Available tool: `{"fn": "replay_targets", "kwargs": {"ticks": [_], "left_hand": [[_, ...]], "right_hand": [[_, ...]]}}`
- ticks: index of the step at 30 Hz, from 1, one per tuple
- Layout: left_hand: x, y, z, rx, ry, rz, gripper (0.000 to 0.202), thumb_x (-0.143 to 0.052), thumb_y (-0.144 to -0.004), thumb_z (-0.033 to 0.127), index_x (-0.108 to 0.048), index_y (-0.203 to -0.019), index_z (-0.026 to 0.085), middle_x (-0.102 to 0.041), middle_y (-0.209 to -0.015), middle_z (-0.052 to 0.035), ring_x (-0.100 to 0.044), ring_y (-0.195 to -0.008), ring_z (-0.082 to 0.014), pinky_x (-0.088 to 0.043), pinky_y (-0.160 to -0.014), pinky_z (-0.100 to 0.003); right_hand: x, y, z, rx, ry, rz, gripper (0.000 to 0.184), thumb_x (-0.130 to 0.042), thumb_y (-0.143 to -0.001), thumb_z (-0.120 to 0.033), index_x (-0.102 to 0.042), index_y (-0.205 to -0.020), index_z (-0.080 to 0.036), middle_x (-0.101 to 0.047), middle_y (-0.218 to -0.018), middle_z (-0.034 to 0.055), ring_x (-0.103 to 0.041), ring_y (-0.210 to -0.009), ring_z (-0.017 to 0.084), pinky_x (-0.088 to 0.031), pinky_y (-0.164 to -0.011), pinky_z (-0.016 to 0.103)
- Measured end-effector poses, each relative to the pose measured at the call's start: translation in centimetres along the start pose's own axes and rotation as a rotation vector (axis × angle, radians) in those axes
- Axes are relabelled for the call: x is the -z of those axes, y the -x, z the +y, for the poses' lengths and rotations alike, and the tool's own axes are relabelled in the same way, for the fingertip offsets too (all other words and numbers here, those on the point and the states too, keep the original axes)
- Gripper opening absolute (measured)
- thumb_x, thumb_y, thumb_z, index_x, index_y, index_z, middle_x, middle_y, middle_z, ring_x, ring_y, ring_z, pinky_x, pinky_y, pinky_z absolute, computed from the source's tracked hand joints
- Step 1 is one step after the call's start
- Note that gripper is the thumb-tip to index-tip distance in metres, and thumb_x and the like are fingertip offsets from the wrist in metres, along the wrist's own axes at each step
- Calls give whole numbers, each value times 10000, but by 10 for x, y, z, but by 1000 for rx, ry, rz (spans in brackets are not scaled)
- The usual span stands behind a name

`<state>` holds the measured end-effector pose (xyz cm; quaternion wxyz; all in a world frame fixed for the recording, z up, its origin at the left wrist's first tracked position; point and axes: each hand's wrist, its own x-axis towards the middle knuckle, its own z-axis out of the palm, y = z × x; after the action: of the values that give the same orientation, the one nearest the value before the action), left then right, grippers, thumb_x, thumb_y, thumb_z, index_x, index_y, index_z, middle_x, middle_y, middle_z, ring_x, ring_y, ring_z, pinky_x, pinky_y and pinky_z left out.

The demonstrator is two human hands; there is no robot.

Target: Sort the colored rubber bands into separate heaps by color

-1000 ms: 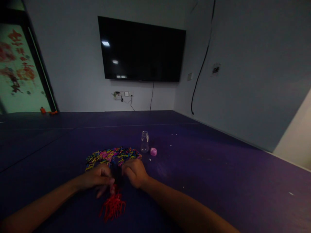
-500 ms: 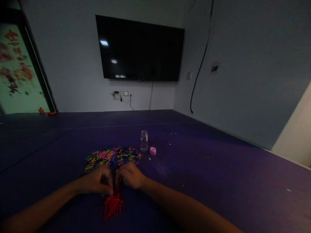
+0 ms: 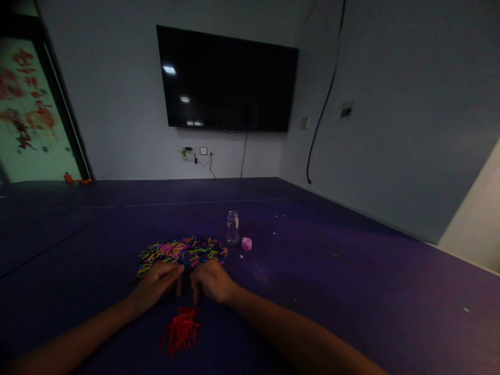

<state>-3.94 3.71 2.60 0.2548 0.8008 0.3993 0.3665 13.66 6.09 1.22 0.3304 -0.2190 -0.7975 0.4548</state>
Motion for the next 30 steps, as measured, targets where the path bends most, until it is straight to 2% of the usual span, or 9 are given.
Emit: {"fn": "replay_targets", "kwargs": {"ticks": [2,5,8,12,14,17,22,26,30], "left_hand": [[2,0,-5,-41,-132,112,586,-289,-934,495,-565,-529,174,-546,-485,3,-496,-470,-120,-360,-496,-226],[5,-1,-17,-188,-387,224,480,-354,-931,412,-583,-579,179,-577,-524,-5,-538,-511,-134,-404,-539,-236],[6,-6,-29,-300,-546,297,334,-404,-918,333,-646,-743,184,-677,-708,-40,-621,-666,-165,-466,-669,-271],[4,-21,-36,-171,-697,366,213,-435,-895,226,-637,-958,200,-694,-921,-55,-623,-877,-206,-476,-779,-320],[1,-32,-37,-91,-791,298,224,-463,-865,171,-617,-1027,191,-683,-965,-64,-600,-911,-223,-473,-780,-336],[-3,-46,-38,-30,-890,185,220,-457,-857,133,-620,-1004,155,-676,-971,-96,-572,-937,-253,-458,-794,-377],[-5,-52,-40,-121,-815,69,323,-451,-857,101,-591,-1138,180,-644,-1115,-91,-519,-1077,-243,-424,-871,-387],[-3,-46,-44,-178,-736,42,313,-477,-870,164,-601,-1150,229,-644,-1133,-68,-499,-1125,-238,-400,-920,-402],[-3,-46,-45,-144,-761,52,224,-492,-873,193,-669,-1010,202,-677,-1049,-79,-540,-1069,-244,-413,-894,-402]], "right_hand": [[2,1,2,50,108,137,472,-284,-862,-250,-535,-470,-173,-503,-414,-2,-434,-408,92,-350,-452,183],[11,2,8,104,393,344,469,-297,-904,-310,-551,-534,-174,-552,-499,6,-501,-491,102,-370,-539,202],[21,-1,14,64,670,481,406,-346,-913,-323,-573,-609,-176,-585,-574,16,-533,-550,123,-357,-562,220],[29,-16,21,-12,822,609,259,-385,-901,-218,-639,-881,-174,-677,-845,53,-608,-768,163,-405,-678,237],[32,-26,24,-32,881,608,270,-404,-872,-145,-634,-1011,-172,-675,-988,69,-599,-904,181,-410,-792,257],[35,-39,29,-100,991,533,298,-440,-829,-97,-641,-1039,-161,-663,-1042,86,-569,-974,208,-399,-862,292],[39,-43,34,-165,1058,375,301,-428,-832,-98,-668,-999,-166,-667,-1034,89,-549,-1004,218,-380,-902,325],[39,-40,34,-123,1037,285,322,-416,-828,-88,-675,-998,-177,-666,-1056,75,-531,-1049,208,-365,-923,319],[38,-40,34,-81,1041,203,321,-427,-812,-81,-682,-973,-190,-651,-1101,67,-519,-1081,196,-358,-935,310]]}}
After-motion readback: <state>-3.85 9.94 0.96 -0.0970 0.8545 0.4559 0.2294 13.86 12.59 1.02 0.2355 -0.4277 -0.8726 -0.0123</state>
